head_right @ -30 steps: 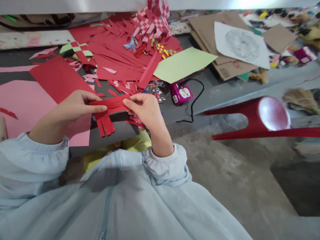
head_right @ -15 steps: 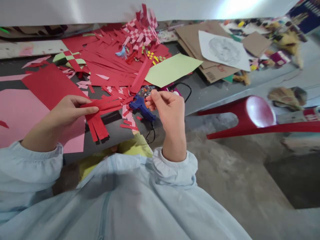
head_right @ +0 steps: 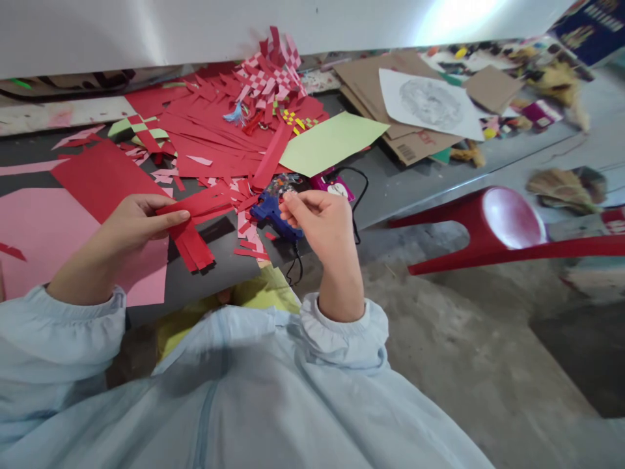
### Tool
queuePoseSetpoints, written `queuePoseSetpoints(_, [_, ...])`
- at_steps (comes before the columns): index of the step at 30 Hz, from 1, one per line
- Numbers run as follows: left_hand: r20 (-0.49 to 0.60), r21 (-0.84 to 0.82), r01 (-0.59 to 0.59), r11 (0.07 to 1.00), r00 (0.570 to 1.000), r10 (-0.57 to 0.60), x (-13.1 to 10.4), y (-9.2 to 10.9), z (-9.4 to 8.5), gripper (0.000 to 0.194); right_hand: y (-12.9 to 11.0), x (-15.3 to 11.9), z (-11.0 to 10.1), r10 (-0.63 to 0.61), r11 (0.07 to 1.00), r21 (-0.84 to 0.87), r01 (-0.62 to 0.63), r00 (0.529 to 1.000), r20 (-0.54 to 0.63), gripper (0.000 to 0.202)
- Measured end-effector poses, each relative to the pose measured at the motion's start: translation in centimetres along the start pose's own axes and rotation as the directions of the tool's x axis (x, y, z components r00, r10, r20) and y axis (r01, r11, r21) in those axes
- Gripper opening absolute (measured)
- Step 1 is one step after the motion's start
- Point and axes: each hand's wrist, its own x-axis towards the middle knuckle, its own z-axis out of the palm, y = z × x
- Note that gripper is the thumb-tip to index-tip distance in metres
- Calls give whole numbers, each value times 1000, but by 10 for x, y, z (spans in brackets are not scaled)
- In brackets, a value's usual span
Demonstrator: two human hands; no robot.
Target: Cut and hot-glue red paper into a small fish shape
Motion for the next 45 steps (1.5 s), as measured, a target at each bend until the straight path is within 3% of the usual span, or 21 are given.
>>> queuePoseSetpoints(3, [-35, -44, -24, 999, 999, 22, 1, -2, -2, 23, -4, -4, 7, 18, 1000, 1, -18, 999, 49, 23])
queuePoseSetpoints(8, [-66, 29, -35, 999, 997, 37, 1, -2, -2, 24, -9, -10, 28, 74, 994, 65, -89, 976, 205, 26])
queuePoseSetpoints(12, [-76, 77, -46, 996, 996, 52, -10, 14, 1, 21, -15, -13, 50, 92, 984, 116, -137, 939, 330, 31])
queuePoseSetpoints(15, [-108, 210, -118, 970, 984, 143, -25, 29, -3, 19, -21, -16, 69, 81, 975, 151, -160, 901, 427, 32])
queuePoseSetpoints(19, [-205, 391, -188, 901, 937, 284, -49, 39, -15, 22, -30, -20, 98, 37, 968, 189, -165, 840, 542, 28])
queuePoseSetpoints(24, [-285, 693, -130, 709, 854, 435, -75, 38, -21, 28, -35, -26, 134, -16, 909, 333, -249, 779, 627, 38])
queuePoseSetpoints(30, [-325, 815, -6, 579, 823, 466, -86, 22, -19, 24, -31, -26, 161, -39, 872, 389, -297, 750, 660, 51])
queuePoseSetpoints(34, [-244, 886, 0, 464, 850, 466, -82, 16, -20, 29, -32, -22, 172, 32, 841, 397, -366, 767, 641, 55])
queuePoseSetpoints(38, [-152, 915, -56, 399, 869, 471, -76, 19, -24, 27, -33, -18, 177, 101, 787, 422, -451, 768, 632, 44])
queuePoseSetpoints(42, [-86, 893, -165, 419, 850, 520, -68, 20, -28, 26, -33, -14, 176, 127, 725, 453, -518, 748, 652, 32])
queuePoseSetpoints(45, [-163, 787, -254, 563, 793, 587, -61, 18, -32, 31, -31, -11, 177, 174, 709, 466, -529, 772, 611, 30])
